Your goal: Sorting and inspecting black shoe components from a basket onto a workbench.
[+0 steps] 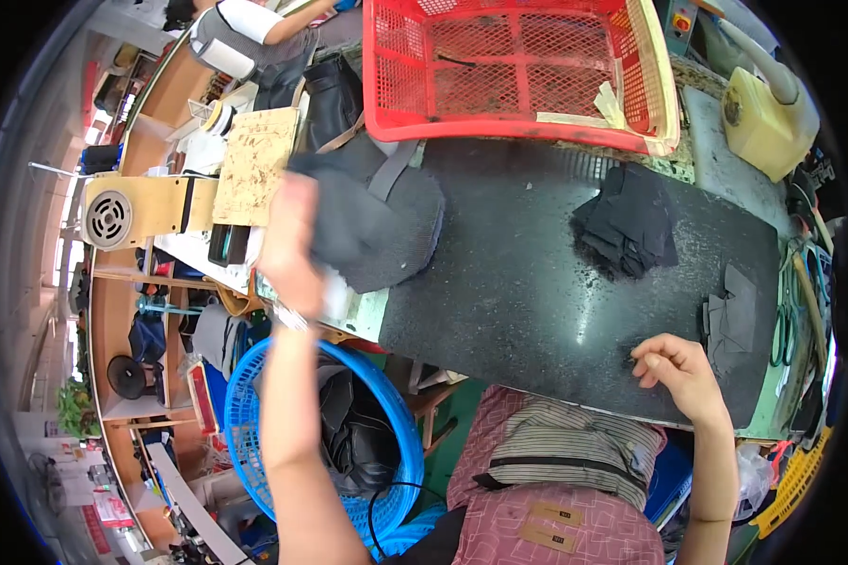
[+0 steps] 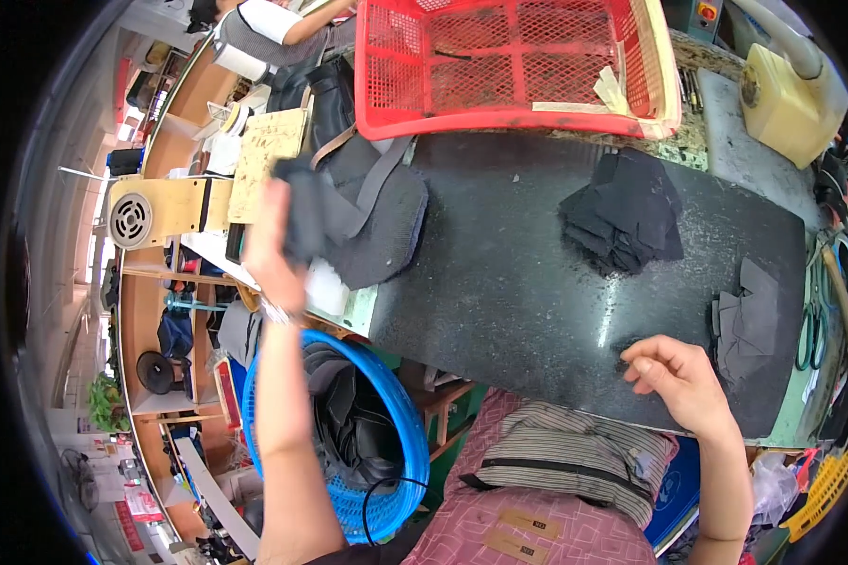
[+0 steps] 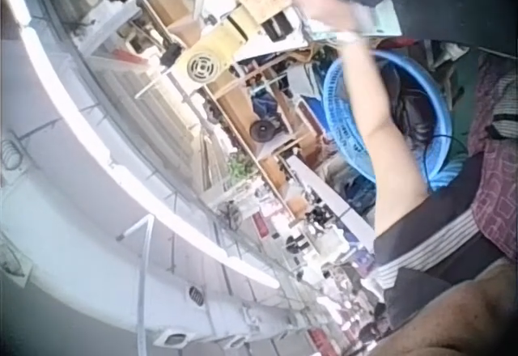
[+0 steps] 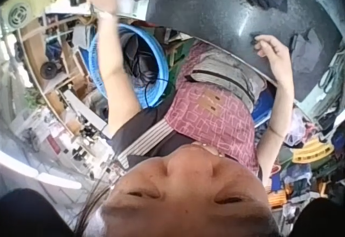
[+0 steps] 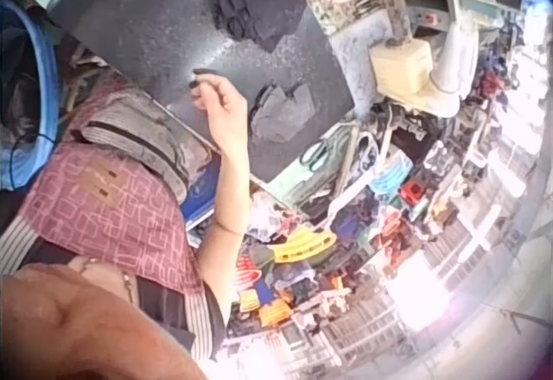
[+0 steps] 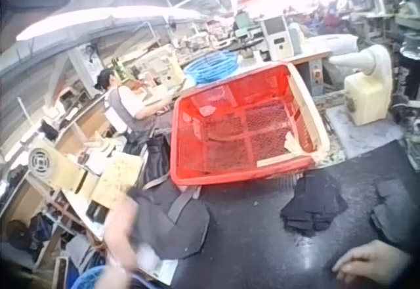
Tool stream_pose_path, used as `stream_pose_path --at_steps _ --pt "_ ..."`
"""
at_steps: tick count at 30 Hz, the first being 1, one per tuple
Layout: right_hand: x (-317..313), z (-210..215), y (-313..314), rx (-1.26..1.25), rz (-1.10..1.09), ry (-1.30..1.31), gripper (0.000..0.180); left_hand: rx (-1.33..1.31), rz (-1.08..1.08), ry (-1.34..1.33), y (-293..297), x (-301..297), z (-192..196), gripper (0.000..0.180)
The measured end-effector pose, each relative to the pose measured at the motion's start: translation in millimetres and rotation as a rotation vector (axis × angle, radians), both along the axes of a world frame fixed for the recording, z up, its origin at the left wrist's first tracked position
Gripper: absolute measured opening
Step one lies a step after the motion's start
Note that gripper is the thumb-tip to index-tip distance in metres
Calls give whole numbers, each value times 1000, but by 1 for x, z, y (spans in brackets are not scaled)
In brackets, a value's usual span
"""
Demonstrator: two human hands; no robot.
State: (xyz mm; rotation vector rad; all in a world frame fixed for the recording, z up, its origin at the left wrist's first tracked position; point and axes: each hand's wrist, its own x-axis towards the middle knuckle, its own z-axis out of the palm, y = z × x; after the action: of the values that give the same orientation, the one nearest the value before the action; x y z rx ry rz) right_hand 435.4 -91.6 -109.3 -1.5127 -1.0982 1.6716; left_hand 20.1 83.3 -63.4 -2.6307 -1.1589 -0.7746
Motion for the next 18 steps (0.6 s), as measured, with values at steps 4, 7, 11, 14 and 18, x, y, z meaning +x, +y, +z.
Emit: stream_pose_path --at_steps 4,7,11,14,18 --pt "-10 1 2 44 -19 -23 17 9 544 306 85 -149 -15 61" --pt "-7 2 -4 54 -23 -94 18 -752 524 -163 96 -153 -28 78" --pt "2 4 -3 88 -47 -198 18 -508 440 -163 85 -132 -16 92" --pt "0 10 23 302 -98 -369 18 15 382 24 63 -63 -5 79" --pt "4 -3 87 763 -243 -786 26 -227 -260 -66 15 107 -14 30"
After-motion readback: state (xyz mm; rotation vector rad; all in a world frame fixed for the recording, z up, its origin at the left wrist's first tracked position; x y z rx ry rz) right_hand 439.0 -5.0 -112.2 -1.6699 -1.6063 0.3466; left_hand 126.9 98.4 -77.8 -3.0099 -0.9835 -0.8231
